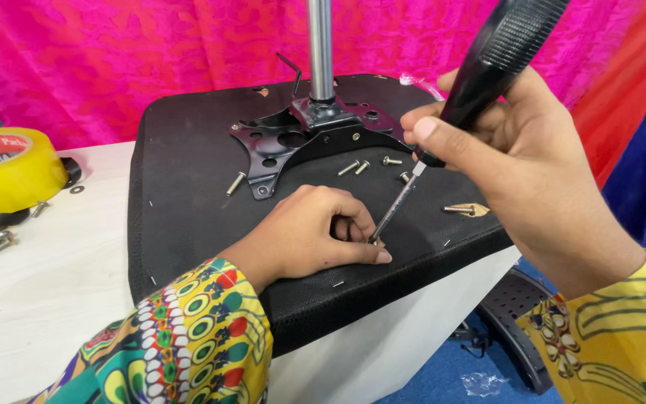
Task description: The person uses a screwdriver to tighten screws into a black upholstered chair seat. They hold the seat steady with one hand while turning the screwdriver with the other, securing the seat to a metal base.
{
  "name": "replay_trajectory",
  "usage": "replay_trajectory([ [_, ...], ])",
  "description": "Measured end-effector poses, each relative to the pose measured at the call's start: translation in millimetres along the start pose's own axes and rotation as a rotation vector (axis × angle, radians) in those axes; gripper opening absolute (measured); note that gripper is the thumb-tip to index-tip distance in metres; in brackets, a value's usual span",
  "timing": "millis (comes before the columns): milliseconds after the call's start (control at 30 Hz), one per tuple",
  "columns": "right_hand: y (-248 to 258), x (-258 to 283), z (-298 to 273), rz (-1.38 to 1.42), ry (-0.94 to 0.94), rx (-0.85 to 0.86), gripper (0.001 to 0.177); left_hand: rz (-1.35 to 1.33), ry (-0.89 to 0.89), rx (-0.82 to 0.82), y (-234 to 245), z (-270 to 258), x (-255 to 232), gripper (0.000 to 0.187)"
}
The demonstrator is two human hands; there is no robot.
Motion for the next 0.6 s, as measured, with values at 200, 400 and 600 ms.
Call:
replay_trajectory([
  [200, -2.9, 4.8, 3.6, -0.244, 0.116, -0.018, 0.038, 0.125, 0.048, -0.015, -1.4, -0.9, -4.0, 0.039],
  [400, -9.1, 11.1, 4.5, -0.064, 0.153, 0.115, 0.038, 0.123, 0.042, -0.031, -2.5, -0.4, -2.4, 0.04],
  [600, -15.4, 9.2, 9.6, -0.274, 0.216, 0.047, 0.03, 0.174, 0.056, -0.008, -4.3, -0.3, -2.3, 0.041],
])
Point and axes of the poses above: each hand's wrist, its own z-axis towards the middle knuckle, its own y-axis out of the back of the hand, x = y × z, the point moved 4 cm from there along z, towards the middle knuckle
